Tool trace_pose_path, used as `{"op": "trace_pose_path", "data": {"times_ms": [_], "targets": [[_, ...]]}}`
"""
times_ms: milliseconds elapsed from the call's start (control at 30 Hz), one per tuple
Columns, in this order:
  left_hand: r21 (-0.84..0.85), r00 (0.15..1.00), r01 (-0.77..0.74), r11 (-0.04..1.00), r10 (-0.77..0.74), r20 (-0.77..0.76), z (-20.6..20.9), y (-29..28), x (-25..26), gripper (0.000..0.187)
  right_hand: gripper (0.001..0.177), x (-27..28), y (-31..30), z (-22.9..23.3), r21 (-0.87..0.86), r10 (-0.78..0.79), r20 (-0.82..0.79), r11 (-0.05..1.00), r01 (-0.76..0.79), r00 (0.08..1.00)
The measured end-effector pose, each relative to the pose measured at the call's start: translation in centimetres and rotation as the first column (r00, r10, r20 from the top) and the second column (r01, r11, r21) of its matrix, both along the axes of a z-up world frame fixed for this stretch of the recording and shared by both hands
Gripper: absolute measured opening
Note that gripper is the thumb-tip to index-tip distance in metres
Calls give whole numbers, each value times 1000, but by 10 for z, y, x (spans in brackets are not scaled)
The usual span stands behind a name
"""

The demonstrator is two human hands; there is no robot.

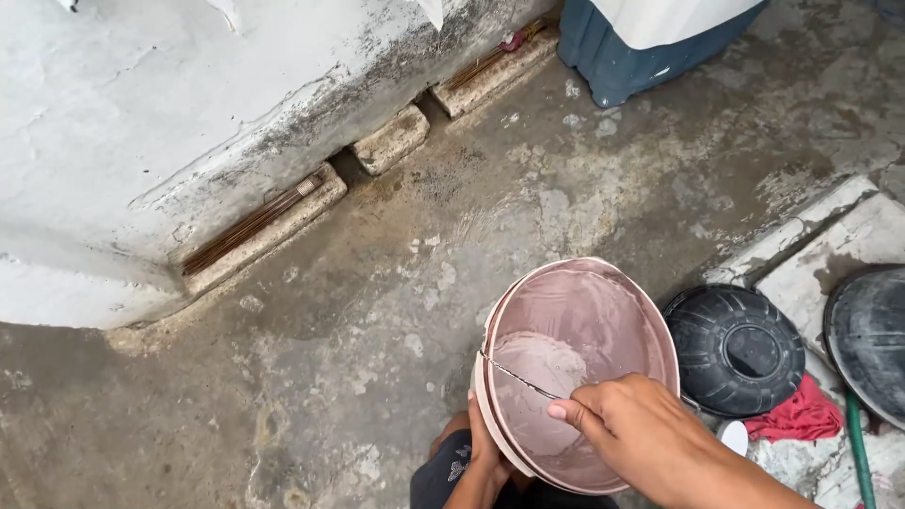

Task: Fetching water from a large blue drum using pails and buckets in an outdoor area.

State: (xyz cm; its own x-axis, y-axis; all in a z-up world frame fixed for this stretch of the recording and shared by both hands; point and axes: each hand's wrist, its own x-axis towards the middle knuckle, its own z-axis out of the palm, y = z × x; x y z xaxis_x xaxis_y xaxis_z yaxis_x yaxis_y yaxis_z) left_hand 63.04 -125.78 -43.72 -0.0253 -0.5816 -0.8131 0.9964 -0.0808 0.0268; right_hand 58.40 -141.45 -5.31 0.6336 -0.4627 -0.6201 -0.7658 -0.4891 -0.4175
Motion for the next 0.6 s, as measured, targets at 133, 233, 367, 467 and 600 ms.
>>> {"op": "trace_pose_path", "data": {"times_ms": [133, 233, 367, 467, 600], "targets": [[79, 966, 251, 965, -254, 41, 27, -126, 38, 113, 46, 36, -103, 37, -80, -78, -66, 994, 73, 995], [57, 943, 321, 945, -325, 73, 29, -250, 84, 116, 46, 68, -194, 51, -149, -157, -143, 979, 136, 977], [40, 909, 402, 915, -404, 101, 44, -372, 136, 114, 45, 98, -304, 49, -192, -199, -81, 965, 181, 977], [8, 907, 411, 912, -410, 102, 58, -457, 175, 116, 46, 134, -391, 68, -156, -231, -120, 965, 211, 966], [29, 863, 482, 876, -480, 160, 85, -562, 214, 118, 46, 167, -500, 96, -135, -282, -206, 957, 258, 937]]}}
